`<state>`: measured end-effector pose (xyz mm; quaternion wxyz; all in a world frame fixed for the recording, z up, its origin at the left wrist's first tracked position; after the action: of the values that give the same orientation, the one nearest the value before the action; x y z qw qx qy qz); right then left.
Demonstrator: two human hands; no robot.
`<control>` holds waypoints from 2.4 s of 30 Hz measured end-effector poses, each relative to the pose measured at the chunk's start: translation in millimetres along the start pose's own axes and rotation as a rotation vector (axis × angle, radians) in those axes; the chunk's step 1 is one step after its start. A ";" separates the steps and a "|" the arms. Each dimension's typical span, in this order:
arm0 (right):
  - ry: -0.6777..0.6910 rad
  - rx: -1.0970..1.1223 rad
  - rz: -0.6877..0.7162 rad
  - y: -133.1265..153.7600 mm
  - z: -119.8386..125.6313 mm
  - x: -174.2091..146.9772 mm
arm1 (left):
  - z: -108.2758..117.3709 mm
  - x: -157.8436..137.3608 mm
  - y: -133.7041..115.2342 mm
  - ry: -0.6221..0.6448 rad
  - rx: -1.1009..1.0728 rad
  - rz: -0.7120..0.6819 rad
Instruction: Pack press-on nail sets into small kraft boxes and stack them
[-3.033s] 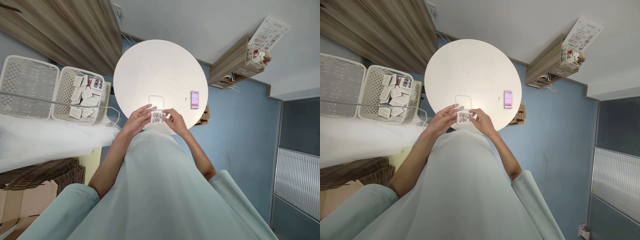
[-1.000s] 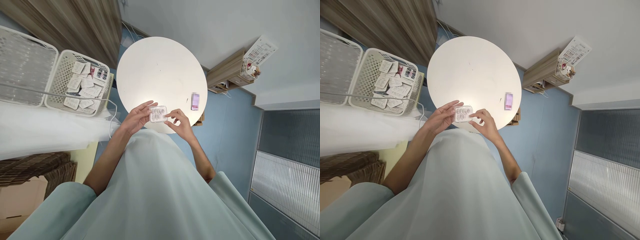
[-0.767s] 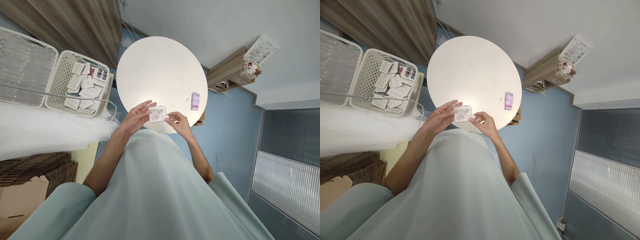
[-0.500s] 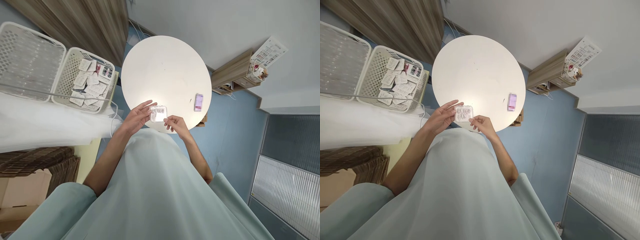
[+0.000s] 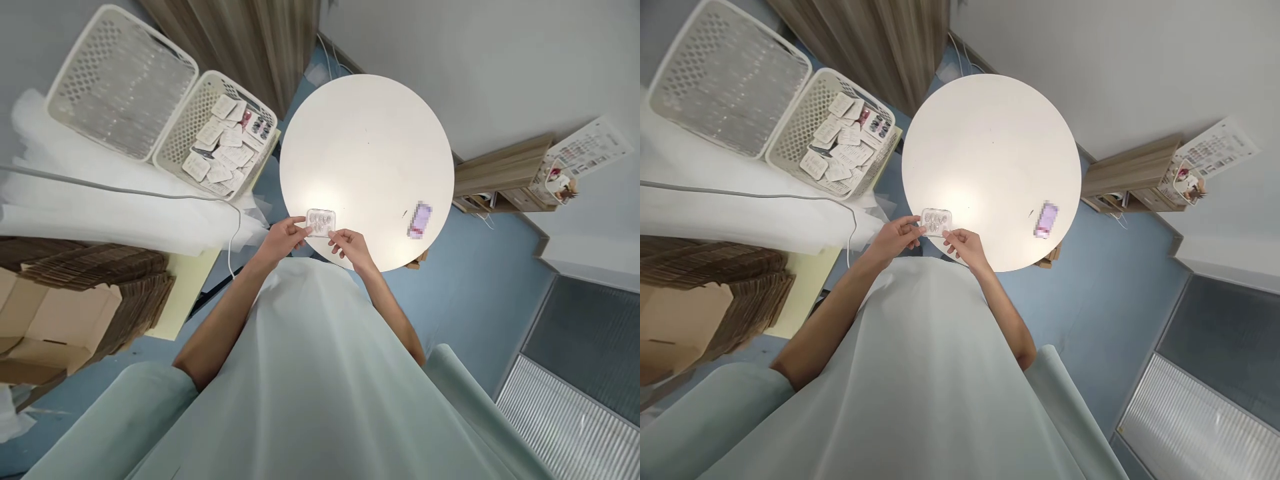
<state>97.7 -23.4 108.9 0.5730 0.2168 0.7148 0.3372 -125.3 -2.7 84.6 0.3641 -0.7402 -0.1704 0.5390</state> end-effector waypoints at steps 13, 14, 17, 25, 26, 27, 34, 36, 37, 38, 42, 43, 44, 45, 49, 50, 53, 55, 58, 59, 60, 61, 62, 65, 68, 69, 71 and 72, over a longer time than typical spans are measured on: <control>0.003 -0.081 -0.222 -50.7 -21.4 98.7 | 36.7 73.7 41.6 -0.214 0.383 0.077; -0.015 -0.075 -0.243 -54.8 -23.2 107.5 | 36.7 82.3 45.0 -0.219 0.435 0.084; -0.068 -0.042 -0.292 -67.0 -27.4 130.2 | 37.4 103.3 54.8 -0.226 0.556 0.116; -0.150 0.013 -0.381 -92.0 -34.7 158.8 | 44.0 130.0 72.5 -0.144 0.592 0.192; -0.156 0.008 -0.382 -93.5 -35.6 159.6 | 44.3 130.9 73.7 -0.140 0.605 0.202; -0.160 0.000 -0.383 -94.4 -36.2 160.0 | 44.4 131.3 74.7 -0.133 0.627 0.214; -0.153 -0.113 -0.344 -81.1 -30.9 148.0 | 50.6 113.7 76.9 -0.148 0.659 0.155; -0.131 -0.166 -0.294 -69.8 -30.0 141.6 | 56.6 100.9 76.7 -0.205 0.614 0.094; -0.115 -0.197 -0.253 -63.4 -30.6 138.7 | 60.3 93.3 76.7 -0.235 0.585 0.064; -0.098 -0.231 -0.210 -56.6 -31.9 136.2 | 64.5 85.2 76.8 -0.263 0.551 0.039; -0.013 -0.372 -0.089 -30.7 -45.5 133.1 | 85.3 51.1 80.2 -0.387 0.400 -0.038; 0.015 -0.409 -0.064 -24.9 -51.1 134.3 | 91.3 43.0 82.1 -0.434 0.375 -0.051; 0.047 -0.445 -0.037 -19.4 -57.5 136.4 | 97.7 35.2 84.5 -0.486 0.354 -0.061; 0.079 -0.480 -0.009 -14.2 -64.8 139.2 | 104.5 28.0 87.4 -0.543 0.336 -0.069; 0.209 -0.615 0.096 4.2 -101.0 157.1 | 137.3 6.1 103.2 -0.794 0.265 -0.069; 0.239 -0.644 0.113 8.2 -111.4 162.6 | 147.5 2.9 107.3 -0.850 0.254 -0.071; 0.307 -0.714 0.149 18.8 -142.7 178.3 | 183.2 -0.4 117.0 -0.971 0.226 -0.109; 0.326 -0.762 0.166 24.8 -161.7 185.9 | 210.1 2.6 119.9 -1.013 0.200 -0.152; 0.349 -0.834 0.199 31.7 -185.3 190.4 | 247.9 11.7 118.1 -1.031 0.170 -0.197; 0.358 -0.854 0.209 33.1 -191.6 190.2 | 257.9 15.2 116.2 -1.013 0.178 -0.193; 0.365 -0.870 0.216 34.0 -197.0 189.5 | 266.2 18.5 113.9 -0.987 0.196 -0.182; 0.371 -0.882 0.218 34.4 -201.6 188.4 | 272.7 21.4 111.5 -0.958 0.221 -0.165; 0.374 -0.891 0.215 34.2 -205.3 187.2 | 277.2 23.8 109.1 -0.931 0.250 -0.143; 0.367 -0.905 0.188 31.4 -211.8 183.2 | 282.2 26.8 103.5 -0.883 0.336 -0.064; 0.359 -0.915 0.161 27.9 -213.3 179.8 | 280.3 24.3 100.1 -0.865 0.393 0.006; 0.360 -0.917 0.153 27.1 -213.2 178.9 | 279.1 22.8 99.1 -0.856 0.407 0.018; 0.366 -0.921 0.137 26.1 -213.2 177.8 | 276.5 19.0 97.3 -0.844 0.427 0.014; 0.370 -0.925 0.131 26.1 -213.4 177.6 | 274.8 16.7 96.4 -0.846 0.430 -0.001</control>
<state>-154.7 68.1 33.2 0.4505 -0.0791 0.5650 0.6867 -386.2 40.5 -38.6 0.4081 -0.3636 -0.1886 0.8159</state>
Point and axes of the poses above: each hand's wrist, its own x-axis towards the middle knuckle, its own z-axis out of the back of the hand, y = z × x, the point moved 1 cm from there along x, towards the middle knuckle, and after that the axes turned 11 degrees about y, right-handed, at the moved point
